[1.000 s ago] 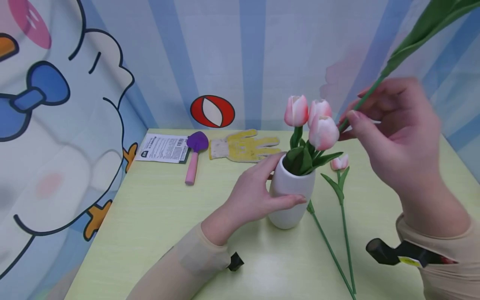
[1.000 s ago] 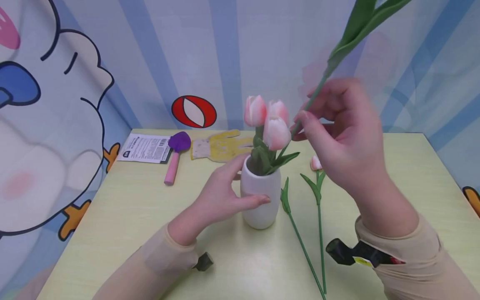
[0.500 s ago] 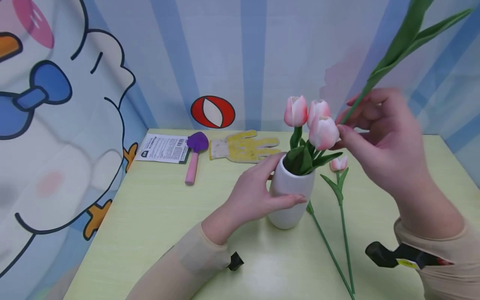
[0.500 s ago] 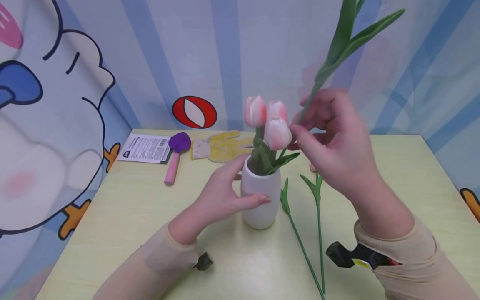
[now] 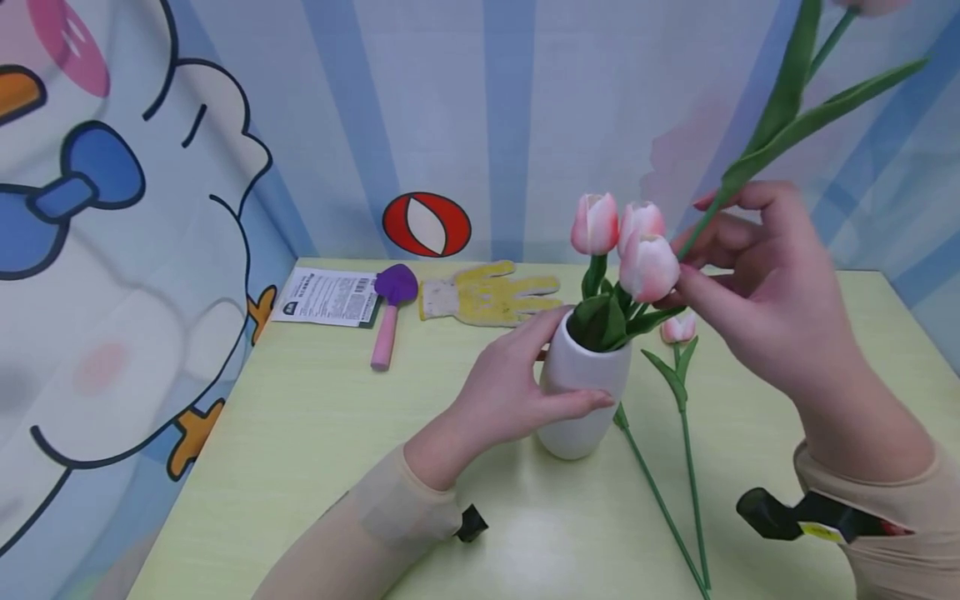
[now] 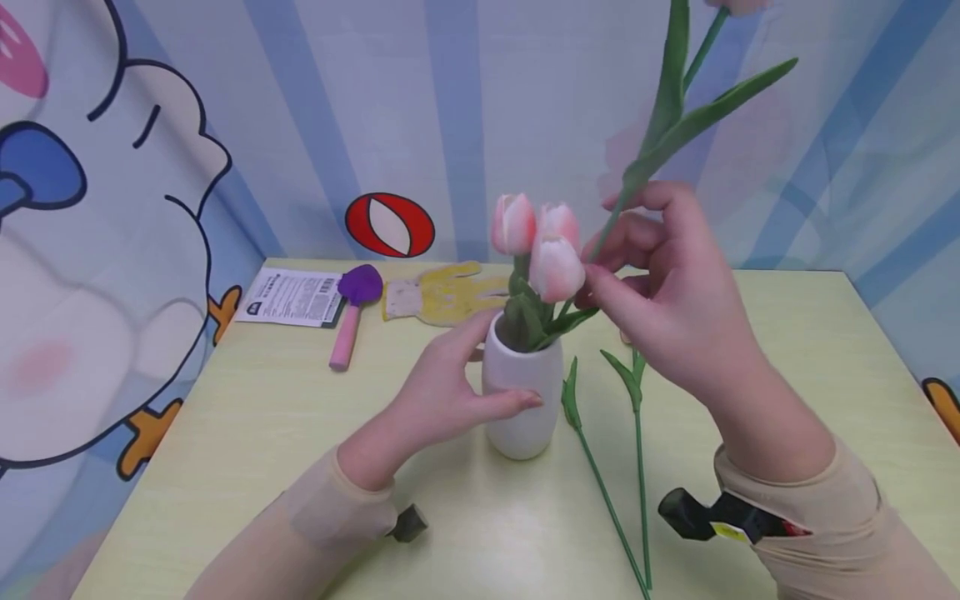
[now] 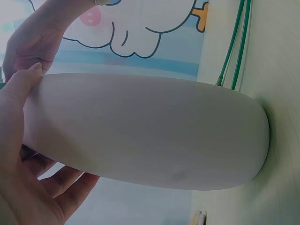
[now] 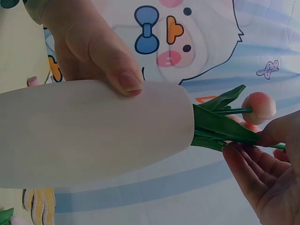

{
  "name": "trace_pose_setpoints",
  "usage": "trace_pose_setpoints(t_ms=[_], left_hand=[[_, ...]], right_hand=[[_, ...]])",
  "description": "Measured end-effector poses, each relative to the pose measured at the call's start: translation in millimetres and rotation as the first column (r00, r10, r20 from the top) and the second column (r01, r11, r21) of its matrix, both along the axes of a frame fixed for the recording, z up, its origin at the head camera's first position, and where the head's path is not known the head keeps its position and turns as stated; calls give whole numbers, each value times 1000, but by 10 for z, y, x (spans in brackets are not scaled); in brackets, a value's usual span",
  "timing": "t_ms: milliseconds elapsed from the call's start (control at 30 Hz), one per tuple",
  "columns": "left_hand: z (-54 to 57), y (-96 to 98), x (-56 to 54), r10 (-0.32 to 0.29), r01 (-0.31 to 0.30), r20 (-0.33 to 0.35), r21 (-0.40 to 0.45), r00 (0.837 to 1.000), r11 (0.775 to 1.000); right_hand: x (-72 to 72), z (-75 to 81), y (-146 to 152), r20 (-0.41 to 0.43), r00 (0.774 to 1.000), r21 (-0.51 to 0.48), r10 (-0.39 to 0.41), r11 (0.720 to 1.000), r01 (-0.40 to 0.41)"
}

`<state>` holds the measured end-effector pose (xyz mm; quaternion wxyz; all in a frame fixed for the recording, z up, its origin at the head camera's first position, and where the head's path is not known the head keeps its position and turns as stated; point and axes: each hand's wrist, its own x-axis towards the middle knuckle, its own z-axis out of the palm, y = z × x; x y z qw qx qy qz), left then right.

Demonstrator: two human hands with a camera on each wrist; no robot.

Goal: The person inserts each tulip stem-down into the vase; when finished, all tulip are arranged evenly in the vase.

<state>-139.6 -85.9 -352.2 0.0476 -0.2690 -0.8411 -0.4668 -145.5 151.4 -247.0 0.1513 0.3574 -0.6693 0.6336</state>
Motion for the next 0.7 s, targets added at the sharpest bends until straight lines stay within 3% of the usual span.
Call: trace_pose_setpoints(t_ms=[100, 267, 500, 700], left_hand=[[3, -1, -1, 1, -1, -1, -2, 1000, 1000], [4, -1, -4, 2, -2, 5, -6, 1000, 1000], [10, -1, 4, -2, 2, 5, 0, 1000, 1000], [14, -3, 4, 0, 0, 8, -3, 1000, 1000]], right_hand=[[4, 13, -16, 9, 1000, -2, 2, 1000, -2], [7, 2, -10, -14, 997, 61, -72, 995, 73], [-52, -45, 51, 20, 999, -20, 47, 999, -47], [-34, -69, 51, 42, 999, -38, -6, 999, 8]])
